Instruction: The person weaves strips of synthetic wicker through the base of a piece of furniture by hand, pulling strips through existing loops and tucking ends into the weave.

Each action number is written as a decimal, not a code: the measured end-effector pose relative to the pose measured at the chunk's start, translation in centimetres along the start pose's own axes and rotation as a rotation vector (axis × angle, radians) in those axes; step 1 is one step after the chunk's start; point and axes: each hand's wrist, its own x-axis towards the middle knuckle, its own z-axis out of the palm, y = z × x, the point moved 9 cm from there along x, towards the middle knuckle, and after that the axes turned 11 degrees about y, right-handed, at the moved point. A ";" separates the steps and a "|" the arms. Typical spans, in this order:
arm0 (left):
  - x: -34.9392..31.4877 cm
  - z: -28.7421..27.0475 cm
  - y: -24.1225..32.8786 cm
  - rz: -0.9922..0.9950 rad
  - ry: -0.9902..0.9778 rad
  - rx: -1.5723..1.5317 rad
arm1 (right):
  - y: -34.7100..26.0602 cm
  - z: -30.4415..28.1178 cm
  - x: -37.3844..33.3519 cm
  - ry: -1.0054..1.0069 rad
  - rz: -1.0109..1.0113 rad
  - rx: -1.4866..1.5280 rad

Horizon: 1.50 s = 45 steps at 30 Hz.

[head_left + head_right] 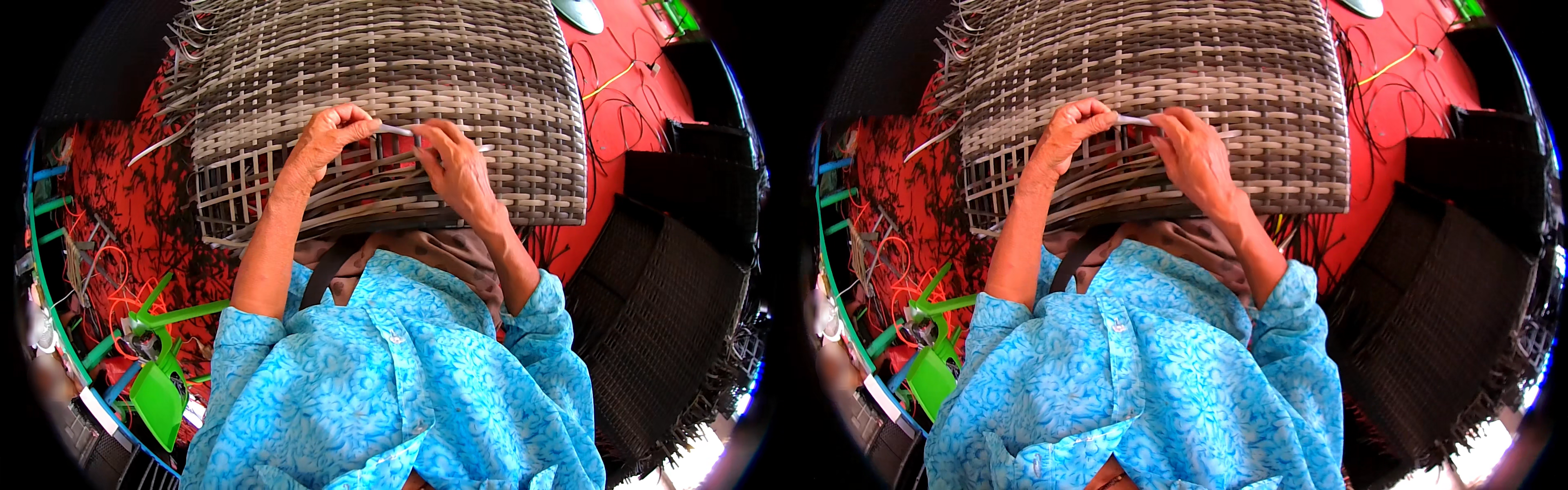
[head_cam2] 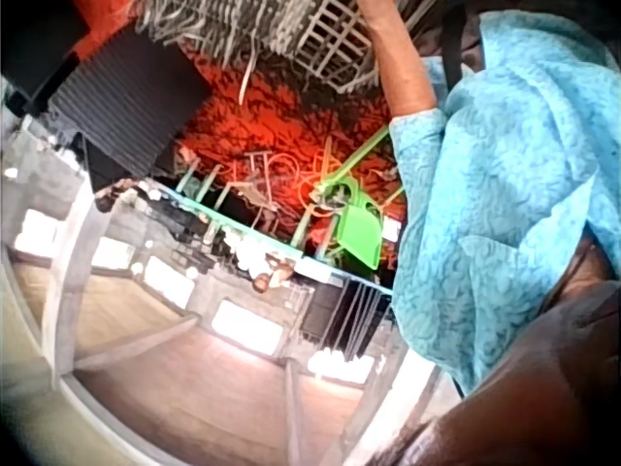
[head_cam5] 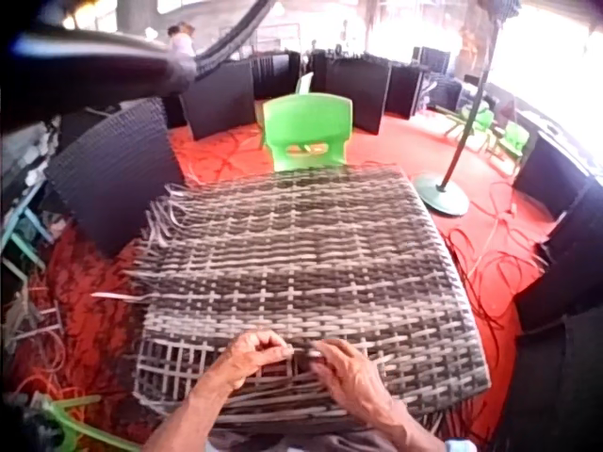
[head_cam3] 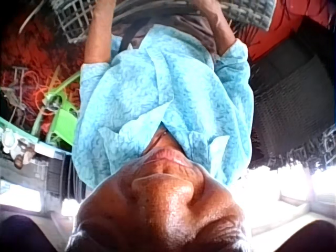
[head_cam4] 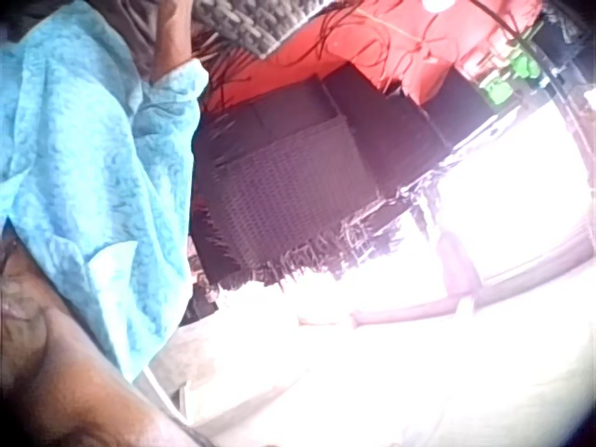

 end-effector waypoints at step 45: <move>-7.6 -7.6 1.2 0.608 0.239 0.965 | 2.9 4.7 -0.8 -0.260 0.404 0.365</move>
